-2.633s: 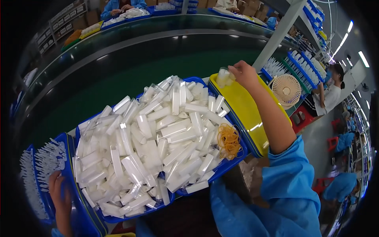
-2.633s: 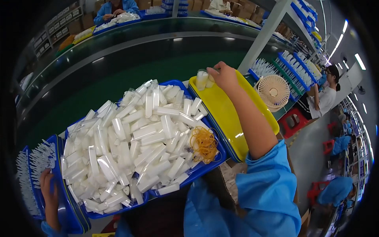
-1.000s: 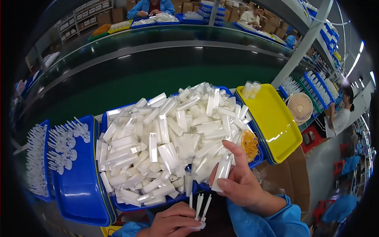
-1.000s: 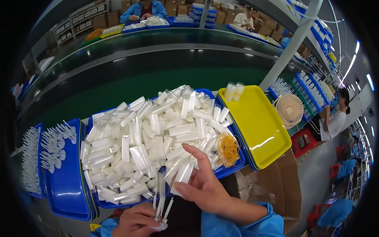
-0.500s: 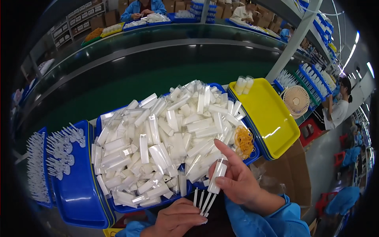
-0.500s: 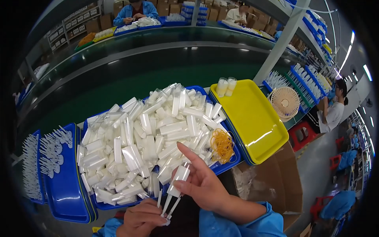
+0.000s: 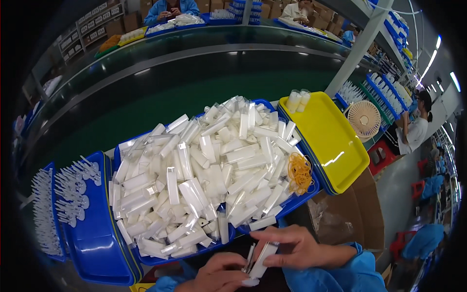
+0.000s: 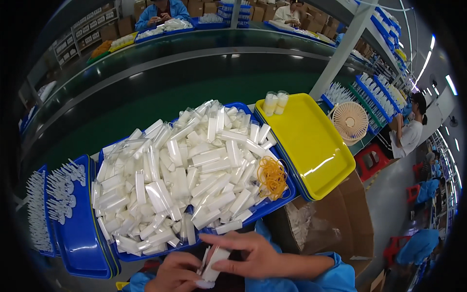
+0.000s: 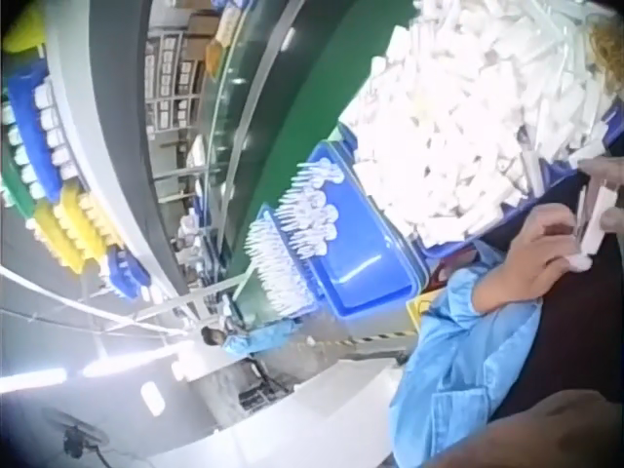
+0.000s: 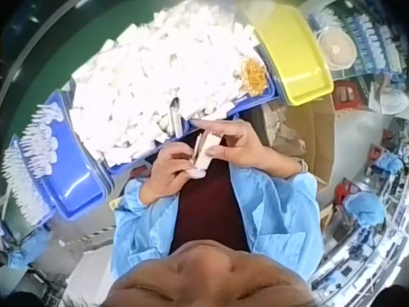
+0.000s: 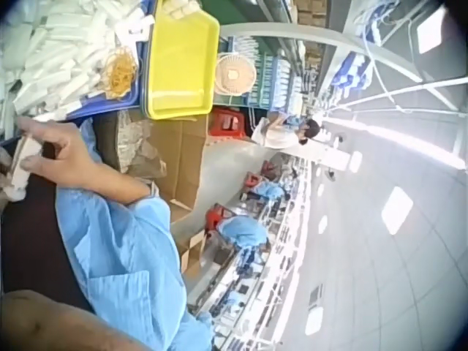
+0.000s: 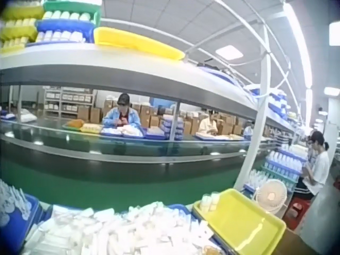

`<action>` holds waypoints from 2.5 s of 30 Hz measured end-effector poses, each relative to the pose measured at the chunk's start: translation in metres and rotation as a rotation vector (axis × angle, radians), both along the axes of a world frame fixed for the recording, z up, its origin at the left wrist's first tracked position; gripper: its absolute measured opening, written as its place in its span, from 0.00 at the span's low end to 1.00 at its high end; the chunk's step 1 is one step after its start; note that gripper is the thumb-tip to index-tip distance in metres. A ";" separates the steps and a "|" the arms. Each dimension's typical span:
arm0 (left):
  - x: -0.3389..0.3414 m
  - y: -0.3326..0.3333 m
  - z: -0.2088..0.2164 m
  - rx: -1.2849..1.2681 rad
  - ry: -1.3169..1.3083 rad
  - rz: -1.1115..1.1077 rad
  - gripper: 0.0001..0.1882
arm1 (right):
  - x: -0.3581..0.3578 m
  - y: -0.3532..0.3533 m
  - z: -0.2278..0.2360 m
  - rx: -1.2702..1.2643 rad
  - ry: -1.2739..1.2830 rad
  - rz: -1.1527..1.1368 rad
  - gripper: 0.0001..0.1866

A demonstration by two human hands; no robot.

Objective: The recorder is assembling small plastic components, likely parts for lighters, by grouping them and securing them with rubber bands on a production line.

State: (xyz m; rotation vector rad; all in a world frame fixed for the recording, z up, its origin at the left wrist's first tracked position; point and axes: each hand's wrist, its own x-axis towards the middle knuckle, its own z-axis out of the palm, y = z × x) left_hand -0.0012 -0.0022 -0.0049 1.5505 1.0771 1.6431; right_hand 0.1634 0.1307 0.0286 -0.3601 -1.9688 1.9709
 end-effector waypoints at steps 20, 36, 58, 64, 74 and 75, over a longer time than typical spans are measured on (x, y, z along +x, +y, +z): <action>0.002 -0.011 0.008 -0.200 -0.368 0.179 0.16 | -0.118 0.112 0.027 1.364 -0.518 0.013 0.12; 0.000 -0.004 0.003 -0.080 -0.186 0.286 0.09 | -0.128 0.120 0.021 1.627 -0.500 0.139 0.09; 0.002 0.003 0.005 0.074 0.074 0.218 0.06 | -0.044 0.041 0.016 -0.665 -0.027 -0.083 0.23; 0.003 0.003 0.007 0.025 0.062 0.199 0.06 | -0.036 0.042 0.030 -0.103 -0.178 -0.128 0.21; -0.009 0.008 -0.015 0.185 0.334 0.042 0.07 | -0.017 0.026 0.020 0.300 -0.012 -0.170 0.19; -0.009 0.003 -0.017 0.129 0.326 0.070 0.07 | -0.017 0.021 0.025 0.189 -0.054 -0.142 0.19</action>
